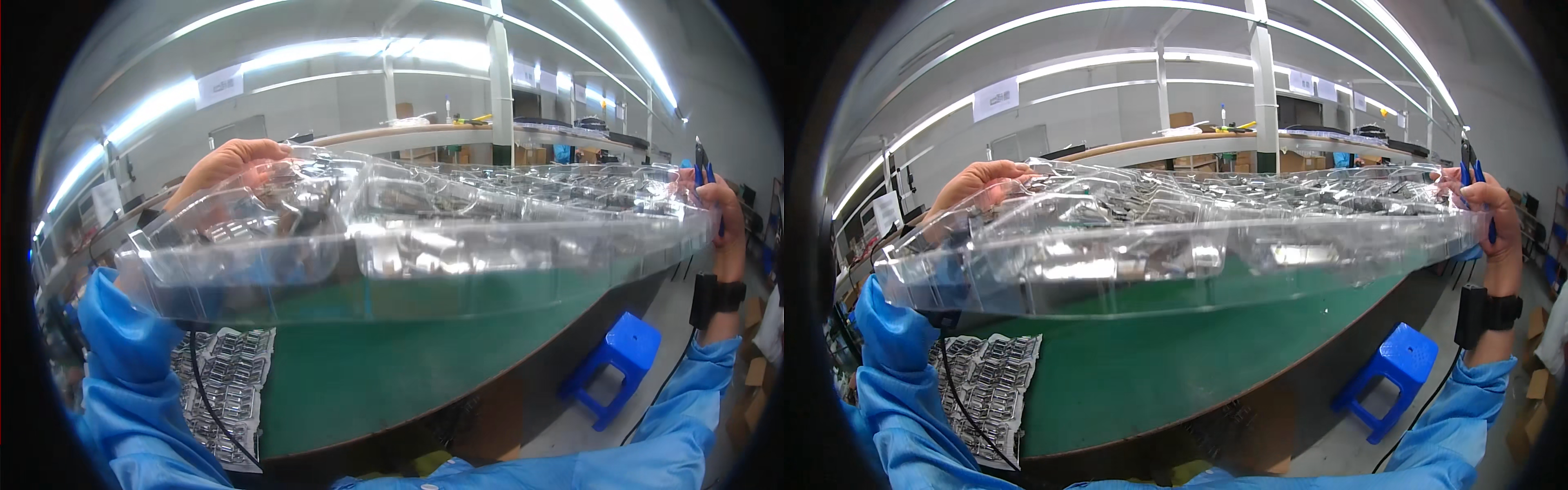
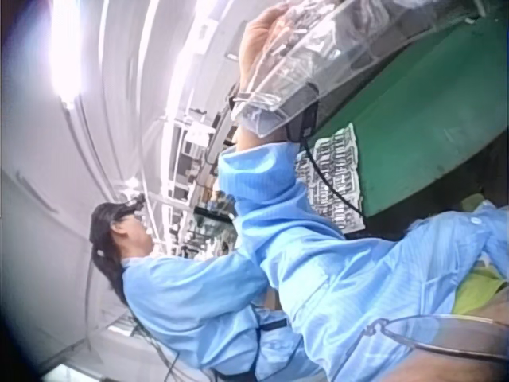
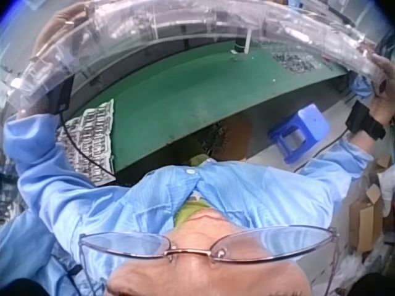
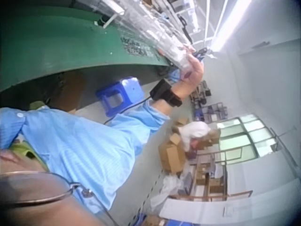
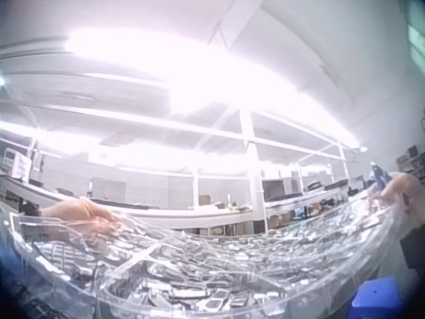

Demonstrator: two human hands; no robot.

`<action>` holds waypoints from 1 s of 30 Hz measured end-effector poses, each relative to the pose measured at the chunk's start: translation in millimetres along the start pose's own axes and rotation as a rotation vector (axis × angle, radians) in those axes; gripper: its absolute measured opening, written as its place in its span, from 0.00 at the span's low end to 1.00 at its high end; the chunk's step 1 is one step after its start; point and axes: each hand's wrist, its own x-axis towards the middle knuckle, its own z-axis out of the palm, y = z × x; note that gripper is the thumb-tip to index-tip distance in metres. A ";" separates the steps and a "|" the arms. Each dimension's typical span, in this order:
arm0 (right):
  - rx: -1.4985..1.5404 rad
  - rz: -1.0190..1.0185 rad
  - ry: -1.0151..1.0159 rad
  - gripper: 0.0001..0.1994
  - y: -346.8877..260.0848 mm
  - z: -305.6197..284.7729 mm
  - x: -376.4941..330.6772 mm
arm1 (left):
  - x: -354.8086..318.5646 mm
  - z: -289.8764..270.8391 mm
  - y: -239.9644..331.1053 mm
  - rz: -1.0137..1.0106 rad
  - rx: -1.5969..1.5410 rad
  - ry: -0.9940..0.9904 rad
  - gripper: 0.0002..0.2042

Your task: The worker is assembling and organizing metal wire frames into plastic trays at a factory workbench.

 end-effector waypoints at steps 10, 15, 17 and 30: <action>-0.028 -0.059 0.087 0.23 5.9 -11.5 -6.5 | -7.3 0.6 -5.9 0.145 0.082 -0.003 0.08; -0.017 -0.103 0.171 0.25 -2.2 5.2 -23.6 | -6.6 4.1 3.1 0.087 0.080 0.078 0.08; -0.045 -0.091 0.129 0.25 -12.7 31.8 -28.2 | -10.4 -5.6 10.3 0.093 0.166 -0.030 0.09; -0.229 -0.272 -0.098 0.16 -43.5 -65.6 45.4 | 21.2 5.5 59.6 0.358 -0.363 0.045 0.38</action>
